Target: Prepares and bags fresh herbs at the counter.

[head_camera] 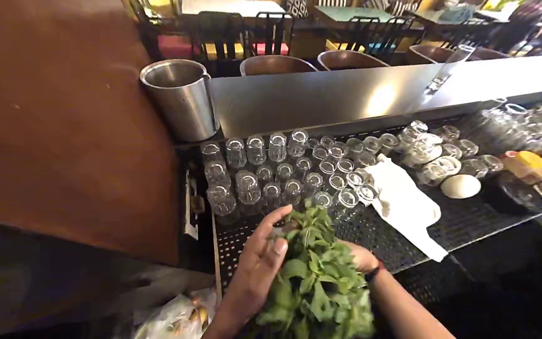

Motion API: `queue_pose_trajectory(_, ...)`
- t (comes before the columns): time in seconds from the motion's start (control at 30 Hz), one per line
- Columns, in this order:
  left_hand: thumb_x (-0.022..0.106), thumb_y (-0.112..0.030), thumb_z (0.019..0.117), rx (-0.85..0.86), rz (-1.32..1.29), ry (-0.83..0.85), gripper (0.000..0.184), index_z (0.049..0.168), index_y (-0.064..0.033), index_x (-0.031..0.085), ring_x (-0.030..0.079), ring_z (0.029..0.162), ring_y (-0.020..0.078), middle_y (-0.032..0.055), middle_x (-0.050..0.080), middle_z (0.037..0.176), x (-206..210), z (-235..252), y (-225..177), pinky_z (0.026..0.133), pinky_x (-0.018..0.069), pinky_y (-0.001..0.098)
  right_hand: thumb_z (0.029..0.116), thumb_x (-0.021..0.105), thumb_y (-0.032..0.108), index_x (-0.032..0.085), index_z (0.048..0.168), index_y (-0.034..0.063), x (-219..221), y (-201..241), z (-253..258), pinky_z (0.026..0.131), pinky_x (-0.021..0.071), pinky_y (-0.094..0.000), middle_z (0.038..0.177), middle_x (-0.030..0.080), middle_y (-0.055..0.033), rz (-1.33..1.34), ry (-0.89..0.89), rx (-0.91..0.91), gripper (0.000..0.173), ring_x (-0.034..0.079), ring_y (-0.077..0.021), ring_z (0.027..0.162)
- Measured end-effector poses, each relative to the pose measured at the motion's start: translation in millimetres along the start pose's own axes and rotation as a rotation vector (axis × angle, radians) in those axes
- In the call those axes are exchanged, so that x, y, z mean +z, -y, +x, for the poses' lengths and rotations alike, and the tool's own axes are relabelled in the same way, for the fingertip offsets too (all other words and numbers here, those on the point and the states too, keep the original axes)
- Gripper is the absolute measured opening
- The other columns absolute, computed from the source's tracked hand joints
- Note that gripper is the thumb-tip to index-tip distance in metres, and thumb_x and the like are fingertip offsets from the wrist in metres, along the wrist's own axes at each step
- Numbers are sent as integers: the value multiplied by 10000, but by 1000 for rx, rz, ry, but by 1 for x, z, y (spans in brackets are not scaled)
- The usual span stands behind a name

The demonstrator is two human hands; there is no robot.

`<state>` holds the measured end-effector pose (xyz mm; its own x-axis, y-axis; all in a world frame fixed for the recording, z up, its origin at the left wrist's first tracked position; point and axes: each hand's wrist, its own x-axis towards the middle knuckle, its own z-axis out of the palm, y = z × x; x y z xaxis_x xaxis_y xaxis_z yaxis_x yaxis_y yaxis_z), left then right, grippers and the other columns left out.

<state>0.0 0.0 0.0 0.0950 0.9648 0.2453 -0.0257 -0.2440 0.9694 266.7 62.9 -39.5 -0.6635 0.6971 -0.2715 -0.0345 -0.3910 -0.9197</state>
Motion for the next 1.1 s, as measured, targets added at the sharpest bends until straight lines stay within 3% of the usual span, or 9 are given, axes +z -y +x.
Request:
queue_pose_trajectory(0.13, 405, -693, 998, 33, 157, 15, 762, 1535, -155, 471, 582, 1291, 172, 33, 584, 1455, 4, -13, 3, 1064, 517, 390, 987, 535, 126, 587, 1182, 126, -2, -6, 46, 767, 557, -176, 936, 681, 103, -173, 36, 265, 202, 640, 52, 847)
queue_pose_trajectory(0.23, 404, -706, 988, 86, 34, -39, 774, 1466, -117, 553, 580, 1315, 308, 116, 597, 1446, -1, -29, 7, 1102, 504, 485, 998, 537, 145, 439, 1479, 54, -2, 3, 62, 1013, 496, -270, 1303, 612, -46, -546, 247, 287, 500, 586, -31, 1147)
queue_pose_trajectory(0.33, 439, -705, 976, 92, -47, -35, 808, 1462, -68, 542, 572, 1324, 365, 171, 611, 1423, -3, -42, 10, 1080, 510, 508, 979, 602, 201, 480, 1470, 40, 6, 9, 77, 1128, 428, -401, 1417, 567, -139, -744, 352, 221, 531, 542, -159, 1297)
queue_pose_trajectory(0.47, 614, -502, 997, -15, 247, 38, 640, 1479, -87, 544, 561, 1357, 220, 81, 568, 1491, 3, -62, 11, 1111, 517, 428, 1009, 584, 185, 551, 1390, 46, 4, -4, 92, 1035, 481, -386, 1302, 620, -117, -702, 334, 271, 407, 589, -143, 1179)
queue_pose_trajectory(0.67, 577, -533, 996, 42, -178, -149, 662, 1474, -76, 545, 480, 1415, 338, 159, 534, 1510, -9, -77, 21, 1174, 411, 481, 1053, 486, 107, 454, 1456, 60, 6, 17, 78, 957, 501, -275, 1262, 593, -74, -601, 240, 358, 407, 579, -63, 1097)
queue_pose_trajectory(0.77, 582, -529, 997, 66, -7, -10, 664, 1473, -67, 548, 496, 1409, 302, 136, 534, 1515, 1, -71, 1, 1185, 417, 478, 1074, 430, 131, 367, 1561, 70, 24, 16, 88, 1102, 433, -436, 1473, 518, -166, -798, 377, 366, 495, 530, -215, 1317)
queue_pose_trajectory(0.93, 677, -398, 984, 29, 147, 204, 567, 1464, -113, 576, 490, 1427, 249, 99, 490, 1561, 4, -73, -14, 1136, 497, 431, 1006, 574, 172, 621, 1276, -53, 20, -4, 110, 1017, 418, -684, 1258, 624, -312, -1406, 521, 224, 355, 583, -480, 1212)
queue_pose_trajectory(1.03, 630, -493, 985, 40, 56, 7, 603, 1462, -127, 582, 562, 1356, 248, 106, 521, 1535, -9, -83, 5, 1085, 528, 404, 1020, 490, 45, 520, 1371, -87, 19, 22, 92, 1020, 415, -590, 1309, 568, -312, -1165, 404, 363, 376, 554, -409, 1202)
queue_pose_trajectory(1.1, 604, -499, 996, 124, -57, -141, 576, 1411, -101, 624, 511, 1393, 341, 167, 533, 1510, -10, -83, 24, 1157, 447, 485, 1020, 464, 30, 436, 1504, 31, 17, 28, 89, 1059, 439, -456, 1431, 534, -193, -900, 314, 448, 485, 537, -246, 1273)
